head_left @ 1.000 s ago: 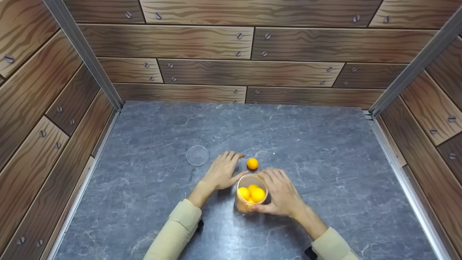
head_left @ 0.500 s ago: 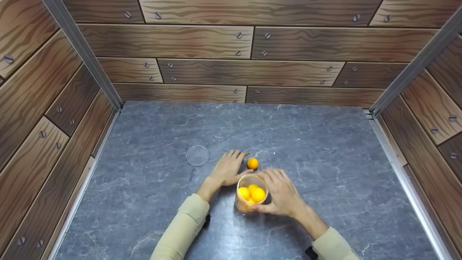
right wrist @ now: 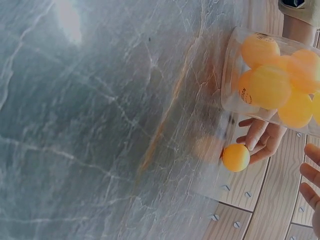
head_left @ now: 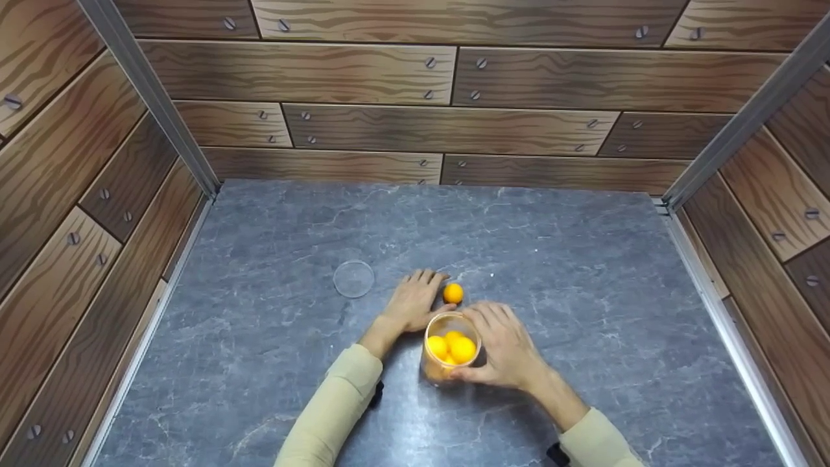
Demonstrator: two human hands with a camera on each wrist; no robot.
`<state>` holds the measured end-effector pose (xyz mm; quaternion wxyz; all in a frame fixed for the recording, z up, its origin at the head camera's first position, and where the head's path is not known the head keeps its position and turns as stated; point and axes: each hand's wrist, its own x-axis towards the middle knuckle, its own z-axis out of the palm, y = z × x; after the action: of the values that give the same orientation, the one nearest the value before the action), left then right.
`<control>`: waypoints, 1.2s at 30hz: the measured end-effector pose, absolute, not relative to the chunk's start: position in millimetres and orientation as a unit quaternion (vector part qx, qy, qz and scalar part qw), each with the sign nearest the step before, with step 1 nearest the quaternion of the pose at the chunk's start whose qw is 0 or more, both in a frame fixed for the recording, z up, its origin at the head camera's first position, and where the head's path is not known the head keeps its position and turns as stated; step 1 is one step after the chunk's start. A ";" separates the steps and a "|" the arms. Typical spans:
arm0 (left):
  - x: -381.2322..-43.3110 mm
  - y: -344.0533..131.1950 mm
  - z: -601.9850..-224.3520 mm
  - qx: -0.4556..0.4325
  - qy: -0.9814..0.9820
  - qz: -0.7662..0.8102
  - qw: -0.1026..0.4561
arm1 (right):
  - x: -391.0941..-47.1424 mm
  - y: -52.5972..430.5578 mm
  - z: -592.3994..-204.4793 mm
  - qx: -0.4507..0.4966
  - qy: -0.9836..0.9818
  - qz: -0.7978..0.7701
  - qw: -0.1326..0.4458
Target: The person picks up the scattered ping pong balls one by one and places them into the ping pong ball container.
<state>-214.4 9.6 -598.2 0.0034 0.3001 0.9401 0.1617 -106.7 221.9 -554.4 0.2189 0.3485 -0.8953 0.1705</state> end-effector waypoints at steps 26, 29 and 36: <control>-216.6 26.5 -599.0 0.306 0.942 0.141 -0.008 | -106.7 223.5 -555.0 0.351 -0.893 0.177 0.217; -216.5 27.4 -599.5 0.309 0.941 0.139 -0.016 | -106.9 223.6 -554.4 0.353 -0.893 0.179 0.215; -217.4 27.8 -600.6 0.312 0.941 0.131 -0.022 | -107.8 222.6 -556.0 0.352 -0.892 0.172 0.227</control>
<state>-217.4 27.8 -600.6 -0.0221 0.3118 0.9408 0.1310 -107.8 222.6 -556.0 0.2273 0.3523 -0.8915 0.1716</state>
